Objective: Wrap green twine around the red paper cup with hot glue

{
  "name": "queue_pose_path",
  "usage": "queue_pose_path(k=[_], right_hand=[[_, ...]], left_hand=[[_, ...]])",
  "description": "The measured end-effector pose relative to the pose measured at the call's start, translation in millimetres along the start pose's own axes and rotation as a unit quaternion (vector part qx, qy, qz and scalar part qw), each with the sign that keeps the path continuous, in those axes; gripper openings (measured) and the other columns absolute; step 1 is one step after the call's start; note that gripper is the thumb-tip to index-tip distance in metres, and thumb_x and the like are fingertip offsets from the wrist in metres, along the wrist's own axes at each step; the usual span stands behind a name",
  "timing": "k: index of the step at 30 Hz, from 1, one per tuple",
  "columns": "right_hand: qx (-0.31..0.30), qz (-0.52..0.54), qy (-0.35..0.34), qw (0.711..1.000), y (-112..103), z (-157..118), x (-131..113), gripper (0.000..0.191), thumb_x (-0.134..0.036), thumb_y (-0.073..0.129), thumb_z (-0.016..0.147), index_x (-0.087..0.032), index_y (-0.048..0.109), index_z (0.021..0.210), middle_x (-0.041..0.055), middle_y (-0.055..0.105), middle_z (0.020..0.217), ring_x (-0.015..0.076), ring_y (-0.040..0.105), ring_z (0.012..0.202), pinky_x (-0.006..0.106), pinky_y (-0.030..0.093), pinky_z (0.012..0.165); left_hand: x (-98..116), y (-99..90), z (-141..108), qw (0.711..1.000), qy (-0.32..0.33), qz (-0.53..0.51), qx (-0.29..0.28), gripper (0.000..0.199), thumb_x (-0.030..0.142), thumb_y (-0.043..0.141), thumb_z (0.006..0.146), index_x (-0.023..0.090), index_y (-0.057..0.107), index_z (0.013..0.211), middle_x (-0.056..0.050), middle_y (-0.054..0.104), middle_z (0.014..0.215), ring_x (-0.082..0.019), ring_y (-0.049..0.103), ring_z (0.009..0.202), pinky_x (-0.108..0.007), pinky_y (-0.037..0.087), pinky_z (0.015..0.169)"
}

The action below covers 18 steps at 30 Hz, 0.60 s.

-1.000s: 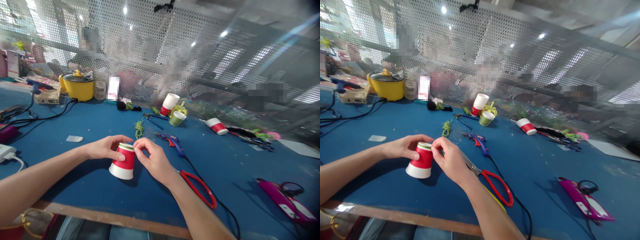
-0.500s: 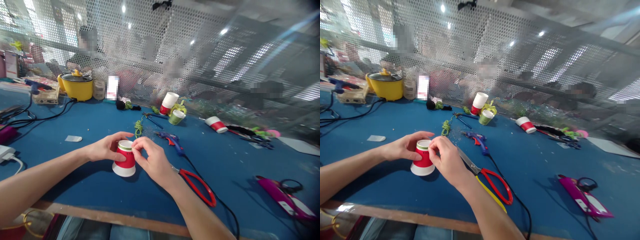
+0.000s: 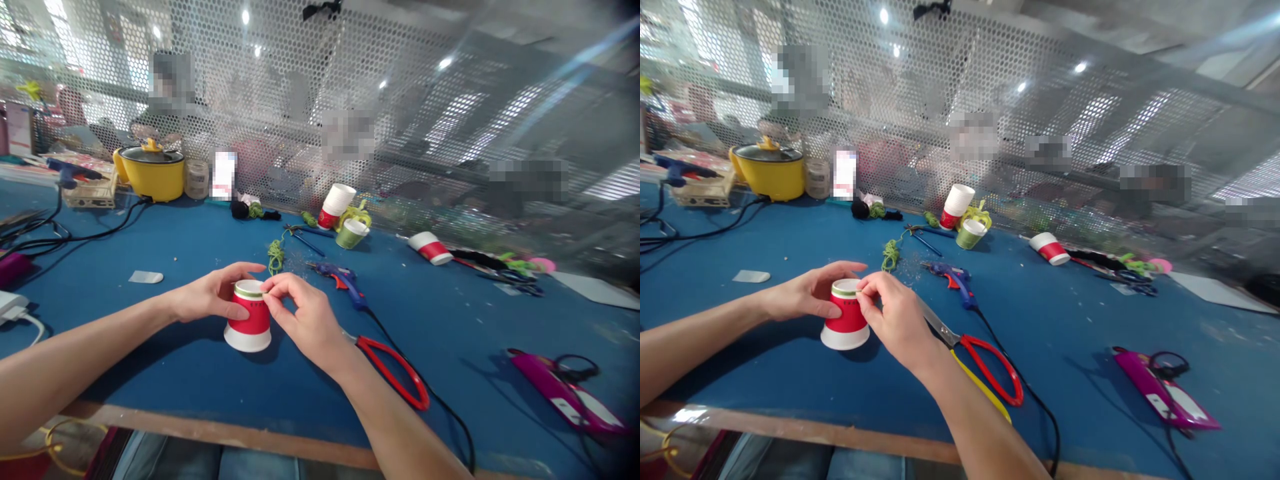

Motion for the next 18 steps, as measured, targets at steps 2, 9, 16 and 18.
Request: queue_pose_path(k=[2,9,16,18], right_hand=[[-0.002,-0.004,-0.005,1.0,1,1,-2,0.014,-0.011,0.05,0.08,-0.021,0.046,0.071,0.004,0.063,0.084,0.0141,0.06,0.076,0.028,0.047,0.069],[-0.015,-0.033,-0.04,0.999,8,0,-14,0.016,-0.011,0.048,0.081,-0.022,0.043,0.07,0.0045,0.061,0.085,0.0158,0.059,0.081,0.03,0.049,0.071],[-0.012,-0.036,-0.062,0.997,5,-3,-21,0.017,-0.009,0.047,0.081,-0.022,0.043,0.071,0.0073,0.06,0.095,0.0164,0.059,0.09,0.031,0.049,0.076],[-0.01,-0.033,-0.061,0.998,5,-3,-20,0.016,-0.009,0.047,0.081,-0.021,0.044,0.071,0.0076,0.059,0.096,0.0163,0.058,0.091,0.031,0.049,0.076]], left_hand=[[4,0.2,0,0.999,0.005,0.032,0.0,0.069,0.013,0.072,0.063,0.024,0.04,0.123,-0.005,0.055,0.107,-0.019,0.056,0.095,-0.037,0.042,0.087],[27,-2.1,-3,0.971,0.043,0.233,0.032,0.058,0.025,0.066,0.071,0.02,0.041,0.123,-0.006,0.057,0.103,-0.021,0.055,0.096,-0.038,0.041,0.086],[29,-2.8,-4,0.959,0.064,0.273,0.034,0.056,0.025,0.065,0.071,0.017,0.042,0.121,-0.007,0.057,0.102,-0.02,0.054,0.095,-0.038,0.041,0.086],[28,-2.5,-4,0.963,0.063,0.26,0.028,0.056,0.025,0.065,0.071,0.016,0.042,0.121,-0.008,0.057,0.103,-0.02,0.054,0.096,-0.038,0.041,0.087]])
Point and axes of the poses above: each hand's wrist, its own z-axis towards the middle knuckle, its own y-axis out of the palm, x = y × z, the point moved 8 cm from there along z, towards the middle knuckle
